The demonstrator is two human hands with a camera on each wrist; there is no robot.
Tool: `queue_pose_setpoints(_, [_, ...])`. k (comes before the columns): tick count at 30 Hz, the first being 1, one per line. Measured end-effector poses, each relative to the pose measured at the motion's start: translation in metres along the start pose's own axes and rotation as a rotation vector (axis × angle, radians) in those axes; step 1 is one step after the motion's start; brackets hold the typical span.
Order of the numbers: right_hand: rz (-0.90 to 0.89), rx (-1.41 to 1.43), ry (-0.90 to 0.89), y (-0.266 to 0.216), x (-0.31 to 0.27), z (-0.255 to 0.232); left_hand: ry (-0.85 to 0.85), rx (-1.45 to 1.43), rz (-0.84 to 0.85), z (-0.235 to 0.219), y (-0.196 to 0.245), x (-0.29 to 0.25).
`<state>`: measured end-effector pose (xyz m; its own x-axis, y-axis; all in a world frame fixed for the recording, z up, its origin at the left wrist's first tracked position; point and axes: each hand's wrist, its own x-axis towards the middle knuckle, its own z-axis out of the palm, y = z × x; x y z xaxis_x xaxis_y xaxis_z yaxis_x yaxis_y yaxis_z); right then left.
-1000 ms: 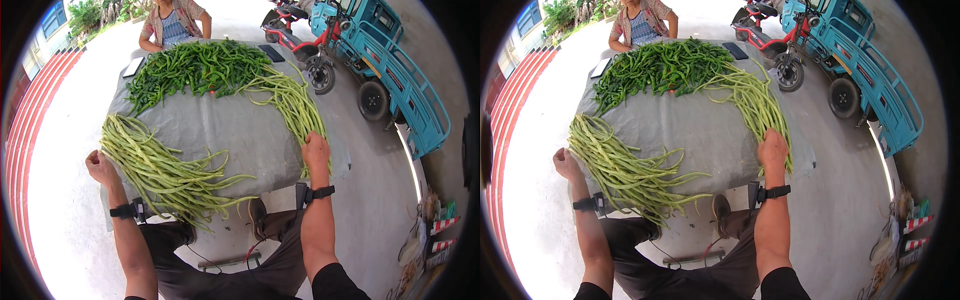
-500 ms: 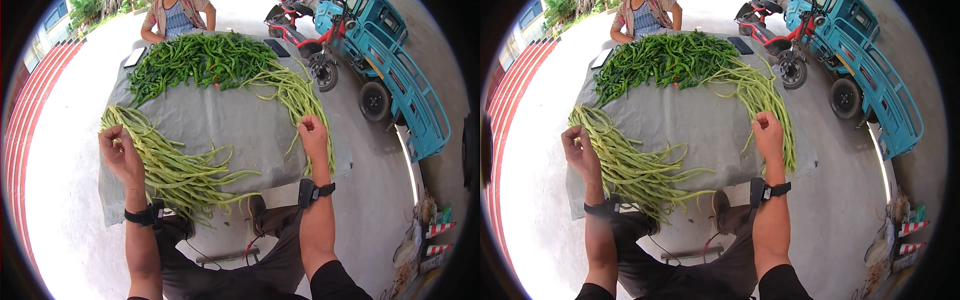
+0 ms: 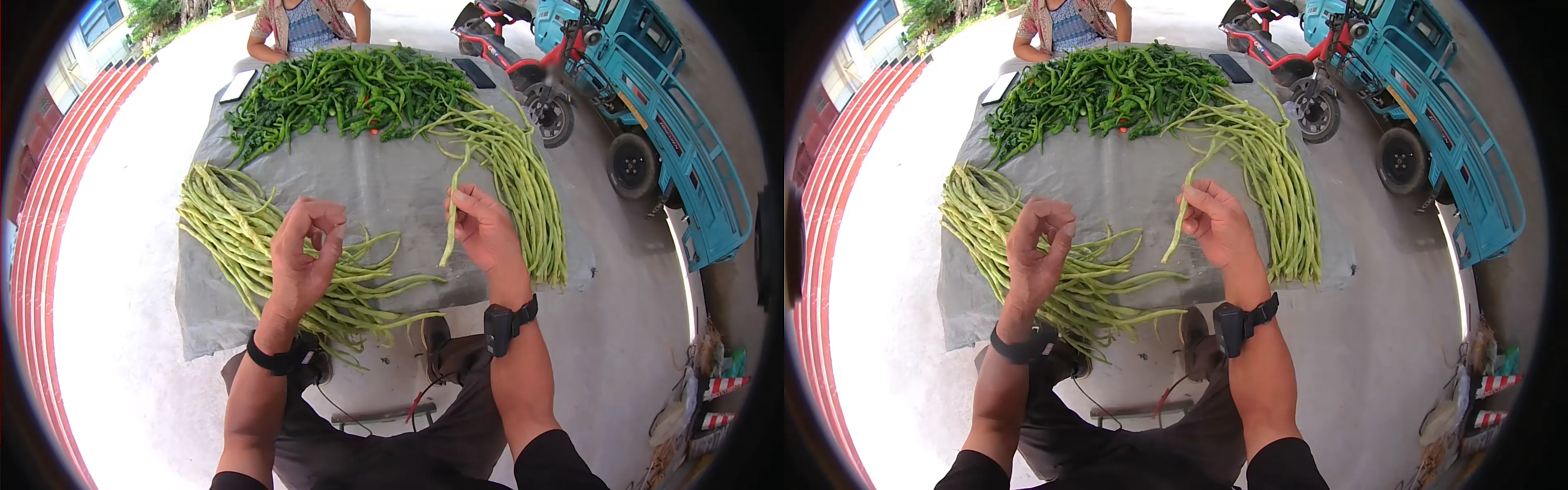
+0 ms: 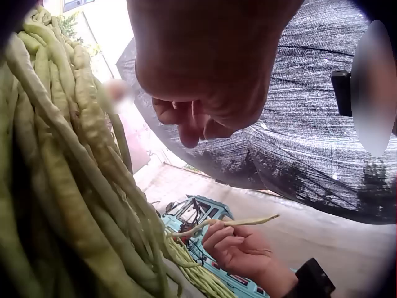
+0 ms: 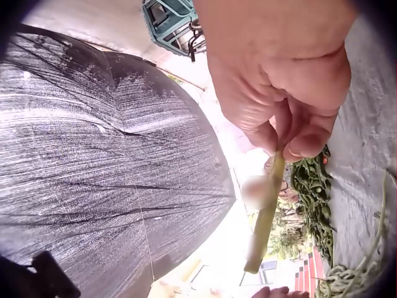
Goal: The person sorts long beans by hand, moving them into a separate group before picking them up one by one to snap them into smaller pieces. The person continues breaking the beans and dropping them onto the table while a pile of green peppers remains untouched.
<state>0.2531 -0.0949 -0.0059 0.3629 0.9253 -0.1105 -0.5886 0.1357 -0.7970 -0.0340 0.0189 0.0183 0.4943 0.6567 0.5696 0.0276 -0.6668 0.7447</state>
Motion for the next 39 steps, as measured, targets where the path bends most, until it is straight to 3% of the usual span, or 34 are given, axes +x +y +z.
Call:
queue_pose_setpoints(7, [0.111, 0.0, -0.114, 0.026, -0.008, 0.028, -0.249, -0.112, 0.025, 0.029, 0.024, -0.01])
queue_pose_setpoints(12, [0.13, 0.053, -0.171, 0.036, -0.007, 0.04, -0.3, -0.093, 0.07, 0.035, 0.025, -0.013])
queue_pose_setpoints(18, [0.188, 0.07, -0.234, 0.051, -0.015, 0.057, -0.077, -0.151, 0.102, 0.034, 0.024, -0.01])
queue_pose_setpoints(21, [0.227, -0.203, -0.265, 0.036, -0.015, 0.052, 0.051, -0.53, -0.135, 0.031, 0.013, -0.015])
queue_pose_setpoints(24, [0.052, -0.827, -0.023, 0.027, -0.019, 0.06, 0.119, -0.581, -0.174, 0.019, 0.011, -0.012])
queue_pose_setpoints(27, [-0.619, -1.114, -0.039, 0.032, -0.024, 0.065, 0.129, -0.601, -0.175, 0.011, 0.011, -0.012])
queue_pose_setpoints(30, [-0.836, -1.239, -0.162, 0.034, -0.027, 0.081, 0.133, -0.633, -0.17, 0.006, 0.012, -0.01])
queue_pose_setpoints(34, [-0.773, -1.305, -0.226, 0.045, -0.026, 0.082, 0.137, -0.666, -0.175, -0.01, 0.006, -0.01])
queue_pose_setpoints(36, [-0.671, -1.34, -0.242, 0.046, -0.024, 0.076, 0.224, -0.699, -0.155, -0.022, -0.002, -0.007])
queue_pose_setpoints(39, [-0.688, -1.341, -0.227, 0.048, -0.019, 0.07, 0.407, -0.735, -0.149, -0.044, -0.011, 0.0])
